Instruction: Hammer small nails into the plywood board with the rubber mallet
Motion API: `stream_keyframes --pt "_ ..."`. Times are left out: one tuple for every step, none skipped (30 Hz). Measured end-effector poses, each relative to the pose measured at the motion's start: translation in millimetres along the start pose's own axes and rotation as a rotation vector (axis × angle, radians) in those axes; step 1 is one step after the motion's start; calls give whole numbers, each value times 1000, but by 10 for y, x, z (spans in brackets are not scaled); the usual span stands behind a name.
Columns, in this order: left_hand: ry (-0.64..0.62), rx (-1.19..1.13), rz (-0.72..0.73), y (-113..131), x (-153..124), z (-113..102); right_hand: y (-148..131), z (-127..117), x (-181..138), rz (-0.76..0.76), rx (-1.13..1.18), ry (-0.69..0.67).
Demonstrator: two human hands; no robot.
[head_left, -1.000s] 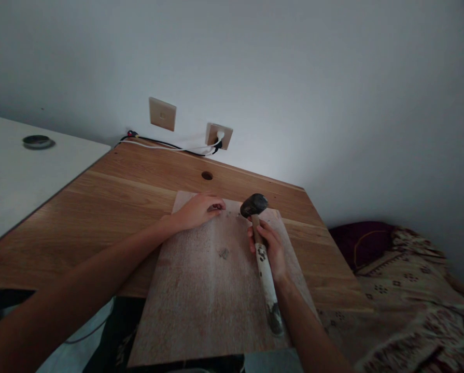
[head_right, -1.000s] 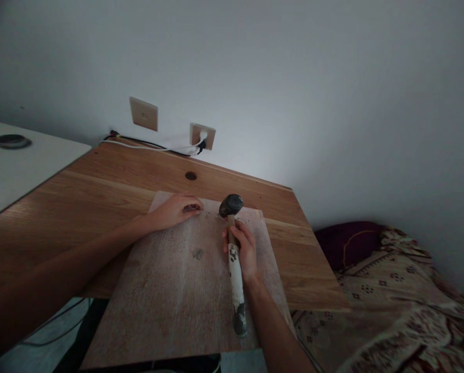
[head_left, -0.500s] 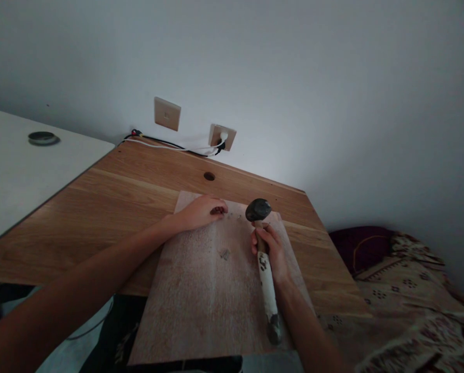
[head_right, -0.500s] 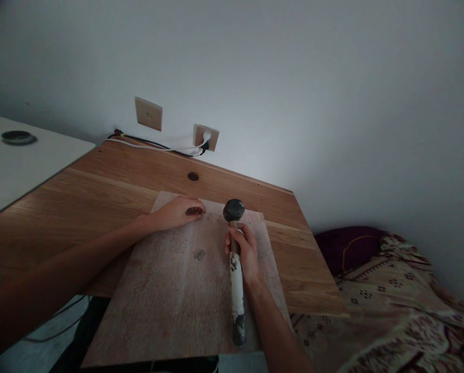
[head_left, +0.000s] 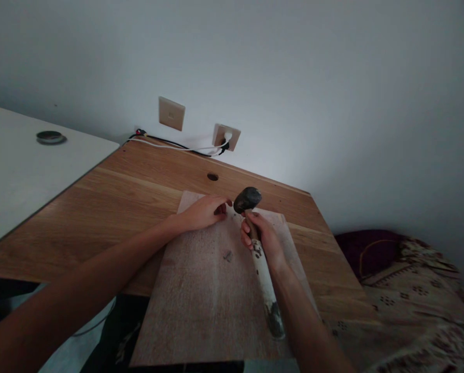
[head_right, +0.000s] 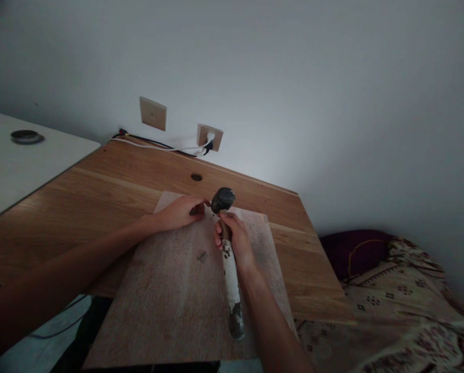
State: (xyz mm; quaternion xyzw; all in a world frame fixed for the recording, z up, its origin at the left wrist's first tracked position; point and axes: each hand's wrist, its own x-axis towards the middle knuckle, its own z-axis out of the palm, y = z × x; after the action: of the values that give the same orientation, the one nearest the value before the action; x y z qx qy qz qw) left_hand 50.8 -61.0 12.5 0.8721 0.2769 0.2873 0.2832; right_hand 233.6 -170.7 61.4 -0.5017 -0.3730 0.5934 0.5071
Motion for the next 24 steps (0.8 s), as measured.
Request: stream_keyframes --pt "-5 -1 -3 0 0 0 17 10 -2 -10 -4 -2" --pt "-7 -1 -7 1 0 -1 35 18 -7 -22 -5 3" --pt "-9 1 -10 5 0 -3 53 25 -16 -31 -4 9" --pt "-10 2 -13 9 -1 -5 70 31 -26 -38 -2 20" --pt "-10 4 -17 14 -1 -7 84 37 -38 -42 0 31" --pt "-7 5 -21 18 -2 -8 96 42 -51 -44 1 42" --pt "-2 5 -26 21 -1 -8 105 47 -63 -43 2 48" --pt "4 4 -30 23 -1 -7 111 52 -74 -40 3 51" --pt "10 0 -33 23 0 -5 115 57 -84 -39 6 54" --pt "15 -7 -33 22 1 -3 116 62 -92 -38 10 56" --pt "18 -18 -32 21 3 -1 116 68 -99 -37 13 55" --pt "17 -30 -31 20 5 0 116 74 -104 -36 14 53" --pt "13 -41 -32 20 7 0 116 81 -108 -36 15 50" --pt "8 -49 -34 22 8 -2 116 87 -112 -37 16 48" --pt "1 -53 -37 25 9 -6 118 93 -115 -34 16 44" --pt "-4 -55 -41 30 9 -12 122 99 -117 -31 17 40" --pt "-9 -56 -44 35 8 -18 127 103 -117 -31 21 40" --pt "-13 -56 -47 41 8 -24 133 106 -115 -31 24 40" --pt "-15 -56 -49 46 7 -29 140 106 -112 -29 25 39" --pt "-18 -53 -51 49 6 -32 147 104 -106 -23 21 33" --pt "-18 -48 -53 50 6 -33 155 99 -99 -16 15 25" --pt "-17 -41 -55 49 6 -33 164 93 -91 -8 9 16" --pt "-14 -35 -57 46 6 -30 173 85 -83 0 4 7" --pt "-11 -31 -59 41 7 -26 182 77 -76 3 2 1"
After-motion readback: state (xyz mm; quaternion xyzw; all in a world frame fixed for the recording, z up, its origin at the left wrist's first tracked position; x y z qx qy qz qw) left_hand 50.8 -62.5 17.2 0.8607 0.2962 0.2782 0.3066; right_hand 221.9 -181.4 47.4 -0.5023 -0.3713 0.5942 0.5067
